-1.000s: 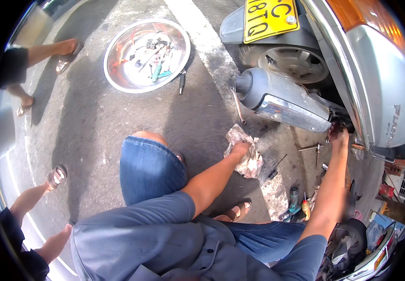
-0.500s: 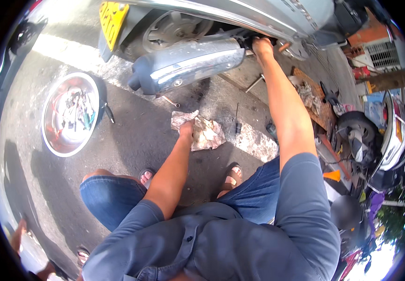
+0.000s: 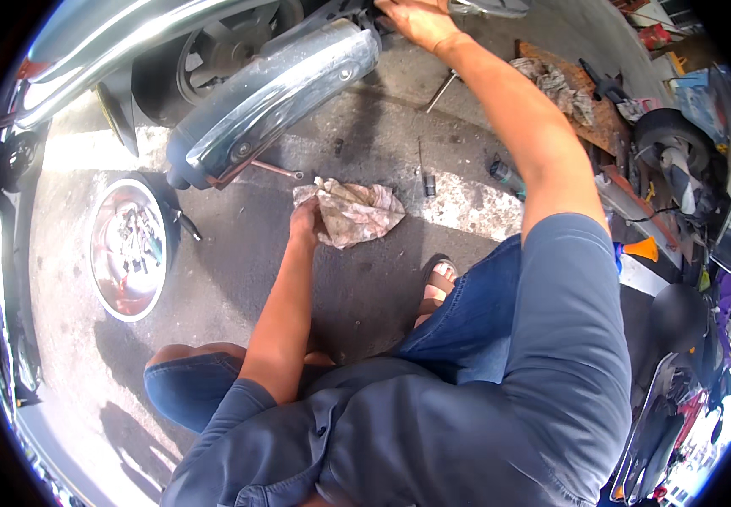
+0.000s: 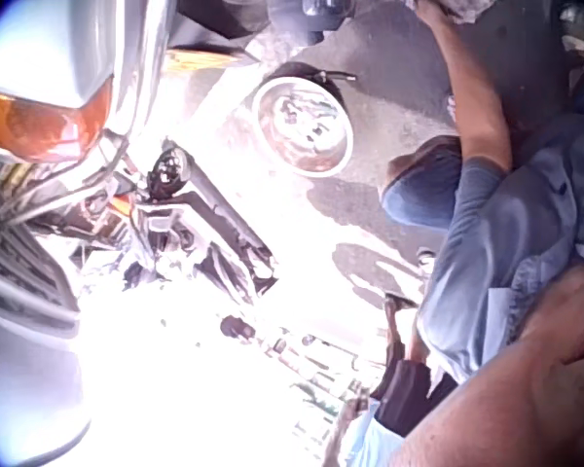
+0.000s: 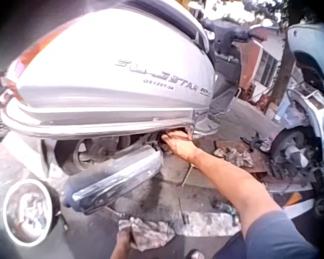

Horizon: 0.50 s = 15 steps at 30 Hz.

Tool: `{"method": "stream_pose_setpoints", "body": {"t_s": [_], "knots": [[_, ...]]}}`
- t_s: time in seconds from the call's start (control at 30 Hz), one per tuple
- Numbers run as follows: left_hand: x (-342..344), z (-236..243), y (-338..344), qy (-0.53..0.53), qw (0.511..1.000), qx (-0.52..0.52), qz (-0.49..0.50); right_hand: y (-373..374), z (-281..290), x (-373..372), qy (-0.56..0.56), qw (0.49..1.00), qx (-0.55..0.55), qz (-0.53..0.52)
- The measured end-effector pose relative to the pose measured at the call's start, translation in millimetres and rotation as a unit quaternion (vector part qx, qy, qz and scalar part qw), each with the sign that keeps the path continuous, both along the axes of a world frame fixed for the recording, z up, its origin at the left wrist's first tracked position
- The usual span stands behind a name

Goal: The person pours oil into a scooter using a funnel, wipes the scooter with a cloth, and then applies spray from a can to the scooter's ignition and handle area.

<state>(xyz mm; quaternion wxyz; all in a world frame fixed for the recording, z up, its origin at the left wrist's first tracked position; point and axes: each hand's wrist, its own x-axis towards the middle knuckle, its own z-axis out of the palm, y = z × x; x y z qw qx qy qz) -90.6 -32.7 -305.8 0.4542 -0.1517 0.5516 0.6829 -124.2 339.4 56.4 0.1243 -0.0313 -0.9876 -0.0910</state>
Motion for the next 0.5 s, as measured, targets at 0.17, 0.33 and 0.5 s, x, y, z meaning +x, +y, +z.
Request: {"method": "stream_pose_setpoints", "body": {"t_s": [0.17, 0.33, 0.5], "knots": [[-0.4, 52.7, -7.8, 0.0, 0.998, -0.068, -0.008, 35.8, -17.5, 15.2, 0.064, 0.992, 0.038, 0.099], [2.6, 52.0, -25.7, 0.039, 0.993, -0.11, -0.02, 21.7, -11.4, -1.7, -0.002, 0.988, -0.151, 0.022], [4.4, 68.8, -24.2, 0.052, 0.986, -0.148, -0.048, 24.3, -10.8, -0.6, 0.034, 0.998, 0.025, 0.039]]}}
